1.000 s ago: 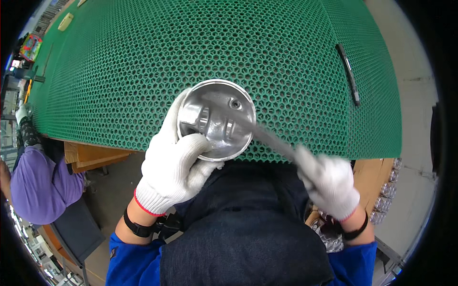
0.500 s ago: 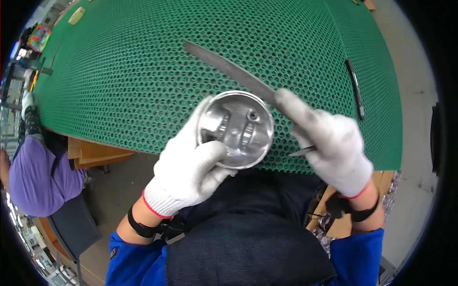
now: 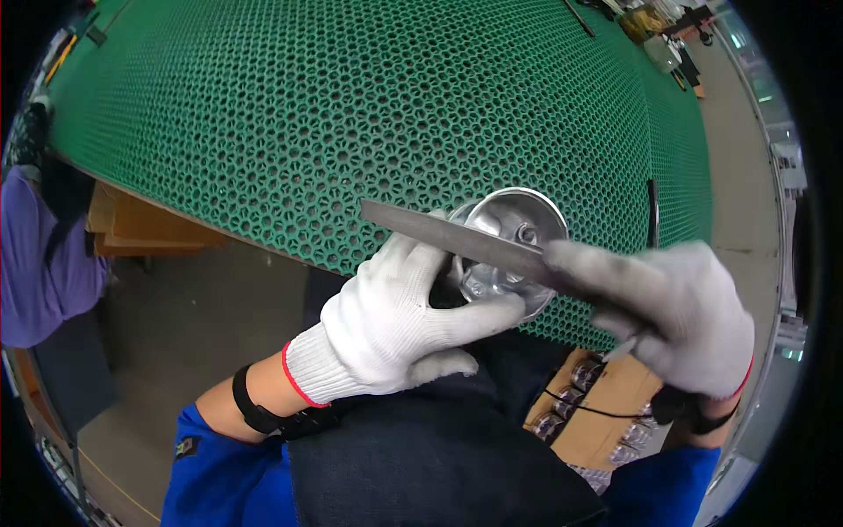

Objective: Marking engine pistons with a marker and using a metal file to smooth internal surfaces.

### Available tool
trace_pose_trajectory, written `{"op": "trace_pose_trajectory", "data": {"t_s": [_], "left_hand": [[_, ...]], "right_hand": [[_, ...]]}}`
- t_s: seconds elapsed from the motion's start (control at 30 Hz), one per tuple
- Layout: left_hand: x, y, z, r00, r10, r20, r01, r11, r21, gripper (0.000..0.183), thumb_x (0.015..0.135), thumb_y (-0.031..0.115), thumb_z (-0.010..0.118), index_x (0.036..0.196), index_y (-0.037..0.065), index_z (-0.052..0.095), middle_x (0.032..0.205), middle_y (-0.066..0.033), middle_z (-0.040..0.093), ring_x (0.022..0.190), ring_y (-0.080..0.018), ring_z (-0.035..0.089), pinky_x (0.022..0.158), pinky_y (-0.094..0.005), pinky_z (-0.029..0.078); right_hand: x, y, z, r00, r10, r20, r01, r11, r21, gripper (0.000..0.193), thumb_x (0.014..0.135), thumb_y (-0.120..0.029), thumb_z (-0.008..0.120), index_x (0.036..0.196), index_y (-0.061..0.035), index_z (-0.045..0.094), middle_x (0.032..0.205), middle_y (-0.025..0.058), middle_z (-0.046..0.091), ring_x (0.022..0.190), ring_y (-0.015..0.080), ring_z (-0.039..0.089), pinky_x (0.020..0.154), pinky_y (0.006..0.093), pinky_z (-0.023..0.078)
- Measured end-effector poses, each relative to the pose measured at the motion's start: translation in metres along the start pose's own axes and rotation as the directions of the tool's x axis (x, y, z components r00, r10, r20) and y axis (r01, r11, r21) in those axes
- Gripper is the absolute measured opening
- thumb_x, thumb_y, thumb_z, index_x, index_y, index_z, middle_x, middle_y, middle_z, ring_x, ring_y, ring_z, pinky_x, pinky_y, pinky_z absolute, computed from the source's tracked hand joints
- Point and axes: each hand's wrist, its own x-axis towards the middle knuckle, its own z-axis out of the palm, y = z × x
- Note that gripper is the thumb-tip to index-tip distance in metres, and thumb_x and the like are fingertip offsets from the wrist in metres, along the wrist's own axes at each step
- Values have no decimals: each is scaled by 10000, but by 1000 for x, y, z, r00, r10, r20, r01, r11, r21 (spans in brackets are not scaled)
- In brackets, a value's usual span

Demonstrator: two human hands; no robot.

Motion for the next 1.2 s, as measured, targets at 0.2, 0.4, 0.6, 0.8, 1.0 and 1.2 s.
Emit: {"op": "trace_pose_trajectory", "data": {"t_s": [0.2,0.4,0.6,0.8,1.0,1.2], "left_hand": [[2,-3,3,995,79,-56,-78,997,26,717,538,238,848,1219,283,627,1278,-226,470,1123,-424,521,942,-517,461],[-6,0,5,995,0,-104,9,996,84,926,696,434,813,1428,36,408,1370,-266,440,1187,-445,531,966,-476,480],[-13,37,-9,994,-104,-15,102,919,381,1038,679,351,853,1489,15,299,1315,-234,495,1105,-406,564,940,-469,482],[-12,49,-28,939,-205,276,288,908,-303,740,713,275,847,1325,-4,540,1101,-161,645,1013,-295,638,911,-410,496],[25,43,-19,904,-308,298,155,883,442,259,866,263,682,1099,169,619,1051,-70,659,677,-274,680,596,-392,559],[20,6,-76,962,-243,-122,271,894,356,301,855,307,676,1130,204,610,981,-115,672,792,-342,684,688,-439,564]], "right_hand": [[55,-1,25,994,104,-36,-110,949,-296,493,827,-131,702,1302,-221,605,873,68,707,701,218,687,638,317,559],[52,70,41,851,205,-483,-245,969,-19,477,947,-182,614,1411,-181,501,1271,118,642,1064,219,677,917,327,545],[40,128,40,764,453,-459,-585,787,-196,545,964,-386,550,1473,-310,371,1251,182,581,1079,338,633,884,428,544],[1,127,44,760,292,-580,-526,800,-287,497,933,-267,586,1414,-291,465,1277,150,571,1116,314,608,915,415,525],[-51,110,87,754,70,-653,-314,911,-266,536,772,-44,682,1292,-158,611,1186,152,603,1074,339,593,911,428,498],[-87,77,117,838,121,-532,-271,938,-214,539,686,-1,689,1214,-91,629,1187,174,595,1087,372,575,927,427,486]]}}
